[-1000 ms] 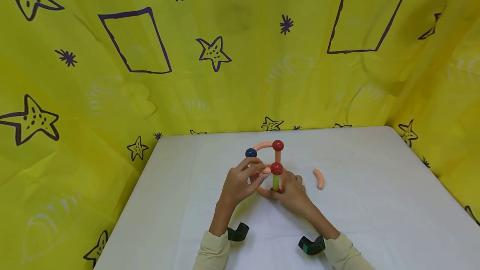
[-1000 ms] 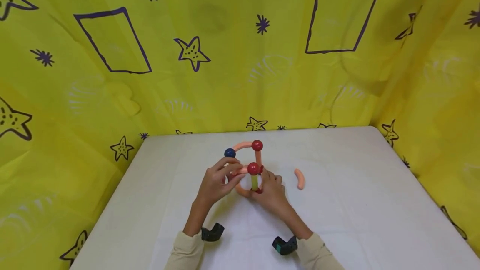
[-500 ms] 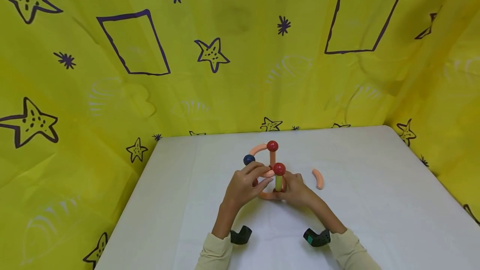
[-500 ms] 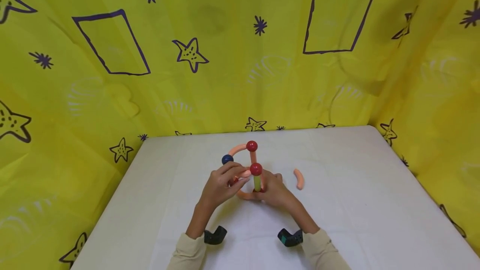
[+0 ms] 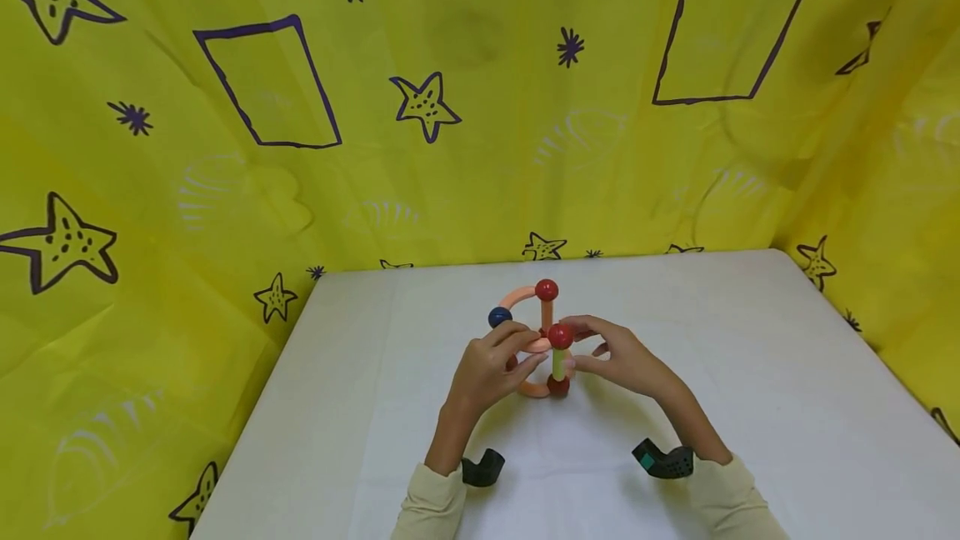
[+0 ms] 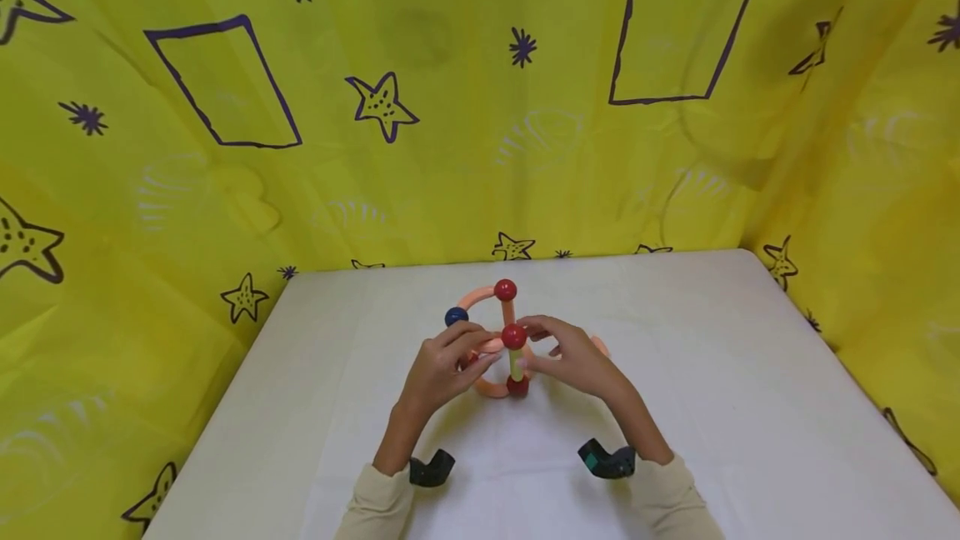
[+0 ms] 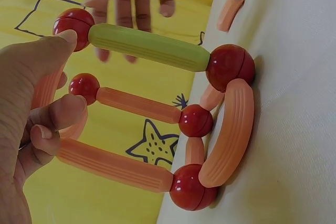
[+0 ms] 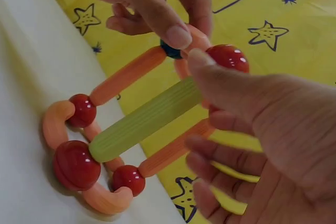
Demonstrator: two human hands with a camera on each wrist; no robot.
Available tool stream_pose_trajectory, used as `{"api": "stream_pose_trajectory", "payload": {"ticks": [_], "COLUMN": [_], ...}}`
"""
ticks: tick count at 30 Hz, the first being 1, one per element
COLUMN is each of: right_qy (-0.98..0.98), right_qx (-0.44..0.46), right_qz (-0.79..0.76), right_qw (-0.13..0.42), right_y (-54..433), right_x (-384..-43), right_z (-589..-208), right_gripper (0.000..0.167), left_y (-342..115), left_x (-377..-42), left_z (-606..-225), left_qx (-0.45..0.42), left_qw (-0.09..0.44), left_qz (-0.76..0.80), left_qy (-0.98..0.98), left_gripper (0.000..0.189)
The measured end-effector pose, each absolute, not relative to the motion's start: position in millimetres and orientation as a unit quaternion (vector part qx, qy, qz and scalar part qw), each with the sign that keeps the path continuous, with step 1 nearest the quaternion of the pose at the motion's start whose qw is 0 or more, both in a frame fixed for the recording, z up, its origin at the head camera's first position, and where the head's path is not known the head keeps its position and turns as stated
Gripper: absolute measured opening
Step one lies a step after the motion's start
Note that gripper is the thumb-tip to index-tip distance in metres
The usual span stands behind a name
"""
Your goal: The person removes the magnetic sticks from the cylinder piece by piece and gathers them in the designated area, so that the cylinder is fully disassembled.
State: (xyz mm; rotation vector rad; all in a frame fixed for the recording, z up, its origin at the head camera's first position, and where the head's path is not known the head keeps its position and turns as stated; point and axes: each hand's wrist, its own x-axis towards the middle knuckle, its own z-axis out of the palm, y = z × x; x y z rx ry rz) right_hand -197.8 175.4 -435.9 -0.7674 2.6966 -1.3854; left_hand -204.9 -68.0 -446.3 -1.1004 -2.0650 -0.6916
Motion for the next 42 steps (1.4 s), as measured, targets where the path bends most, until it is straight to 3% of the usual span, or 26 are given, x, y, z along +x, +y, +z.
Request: {"api": "stream_pose_trajectory", "payload": {"ticks": [16, 42], "right_qy": [0.832, 0.835], "right_qx": [-0.261, -0.262], "right_qz": [-0.485, -0.474], "right_qw": [-0.068, -0.093], "right_y": [165.0, 166.0], "right_x": [-198.9, -196.7], "right_z": [-438.3, -431.4], "right_gripper": [0.034, 0.034], "left_y": [-68.0, -72.4], "left_x": [-204.8, -204.5], "left_z": [-445.8, -441.2], "left_qx": [-0.418, -0.433], "left_qw": [0.349, 0.310], "left_qz": [-0.260, -0.274], "left_qy": [-0.798, -0.801], "left_gripper": [0.027, 0.026]}}
